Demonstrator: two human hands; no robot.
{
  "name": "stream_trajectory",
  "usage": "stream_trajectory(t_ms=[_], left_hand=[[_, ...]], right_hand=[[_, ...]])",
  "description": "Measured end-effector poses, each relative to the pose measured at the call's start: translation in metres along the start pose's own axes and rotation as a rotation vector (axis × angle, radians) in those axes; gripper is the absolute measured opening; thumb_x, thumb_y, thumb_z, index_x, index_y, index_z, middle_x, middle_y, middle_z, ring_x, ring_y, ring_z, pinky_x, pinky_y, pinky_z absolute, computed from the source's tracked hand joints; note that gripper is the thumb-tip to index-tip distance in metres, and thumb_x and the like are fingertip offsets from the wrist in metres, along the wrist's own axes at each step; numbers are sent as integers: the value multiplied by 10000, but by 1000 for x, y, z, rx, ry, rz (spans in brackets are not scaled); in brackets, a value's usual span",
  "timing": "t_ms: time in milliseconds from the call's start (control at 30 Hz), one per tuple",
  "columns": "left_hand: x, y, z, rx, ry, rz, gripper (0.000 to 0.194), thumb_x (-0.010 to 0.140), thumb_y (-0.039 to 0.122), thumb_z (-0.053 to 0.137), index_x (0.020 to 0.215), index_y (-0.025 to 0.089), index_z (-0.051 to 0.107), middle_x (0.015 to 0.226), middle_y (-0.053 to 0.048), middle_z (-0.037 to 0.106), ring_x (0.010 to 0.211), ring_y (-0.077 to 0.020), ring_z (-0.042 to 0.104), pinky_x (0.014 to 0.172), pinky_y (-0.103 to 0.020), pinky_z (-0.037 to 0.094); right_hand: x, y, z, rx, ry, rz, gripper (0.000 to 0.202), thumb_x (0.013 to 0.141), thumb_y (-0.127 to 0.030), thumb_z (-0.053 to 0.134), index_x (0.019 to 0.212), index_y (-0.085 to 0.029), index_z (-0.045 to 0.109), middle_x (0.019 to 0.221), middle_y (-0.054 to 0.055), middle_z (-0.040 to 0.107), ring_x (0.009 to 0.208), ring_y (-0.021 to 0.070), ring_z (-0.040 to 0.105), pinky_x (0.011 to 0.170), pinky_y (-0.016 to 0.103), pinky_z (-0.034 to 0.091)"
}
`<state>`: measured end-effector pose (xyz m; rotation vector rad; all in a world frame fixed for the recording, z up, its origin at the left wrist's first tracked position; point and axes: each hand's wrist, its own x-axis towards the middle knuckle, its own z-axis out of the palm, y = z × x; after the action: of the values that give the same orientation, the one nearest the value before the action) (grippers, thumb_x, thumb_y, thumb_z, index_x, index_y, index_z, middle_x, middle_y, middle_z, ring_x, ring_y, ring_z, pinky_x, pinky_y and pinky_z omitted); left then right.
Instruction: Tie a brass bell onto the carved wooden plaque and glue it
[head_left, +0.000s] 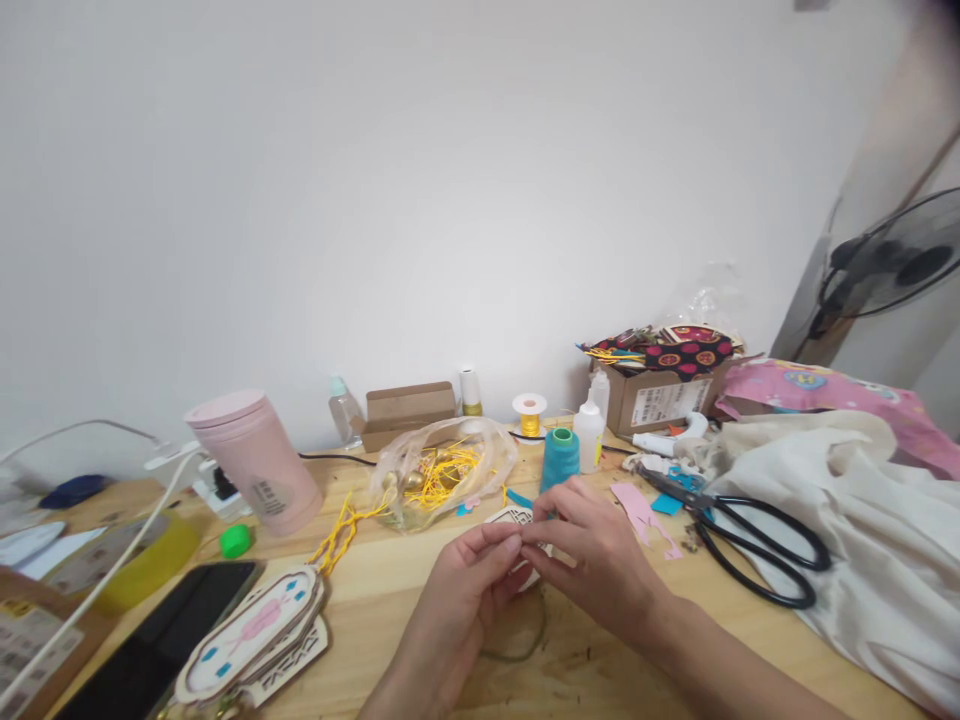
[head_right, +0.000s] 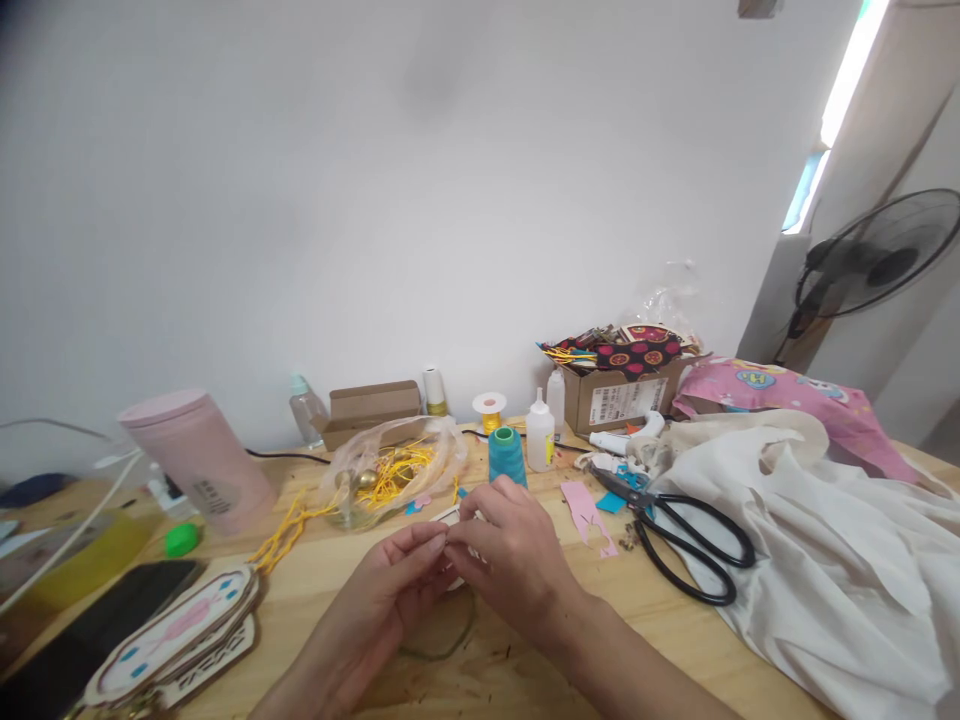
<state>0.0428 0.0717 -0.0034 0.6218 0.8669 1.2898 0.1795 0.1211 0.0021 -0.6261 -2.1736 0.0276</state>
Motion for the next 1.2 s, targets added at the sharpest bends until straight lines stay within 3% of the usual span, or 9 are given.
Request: stream_trajectory(t_ms=[567,667,767,900,1000,1200], left_hand=[[-1,2,-7,68,56,-2,120,645,125,649,758,84,646,755,-78,662,685,-110,594,708,-200,466],[0,7,-9,27,63,-7,107,651,94,638,758,82,642,746,-75,656,679,-108,600,713,-200,479],[0,20,-11,-26,142,23,105,652,31,616,742,83,635,700,-61,649,632,-103,606,688,-205,501],[-3,33,-18,-78,270,99,142,680,-40,546,701,77,624,654,-57,643,581,-95,610,626,-184,520],[-4,29,-28,-126,300,122,152,689,-47,529,706,75,619,620,-56,634,575,-103,612,635,-206,527],[-3,12,-38,-179,315,128,148,689,-40,535,735,80,609,614,-42,626,581,-98,607,670,-230,526]], right_hand=[[-3,4,7,132,-23,34,102,732,-180,537,717,-191,637,712,42,556,672,152,456,558,260,379],[-4,5,6,177,-26,69,107,715,-173,556,791,-195,629,731,41,563,695,159,468,581,270,394],[-4,6,7,217,-34,130,124,699,-187,579,816,-191,619,757,42,570,725,163,482,615,282,405],[-7,-3,10,222,-195,103,44,666,-182,599,644,-213,623,680,3,570,669,138,493,610,261,399],[-15,-16,12,181,-366,42,44,596,-172,621,588,-214,608,633,-15,555,634,129,490,571,239,387],[-23,-27,20,125,-450,2,66,616,-146,588,583,-203,579,627,-17,552,654,128,488,579,233,375]])
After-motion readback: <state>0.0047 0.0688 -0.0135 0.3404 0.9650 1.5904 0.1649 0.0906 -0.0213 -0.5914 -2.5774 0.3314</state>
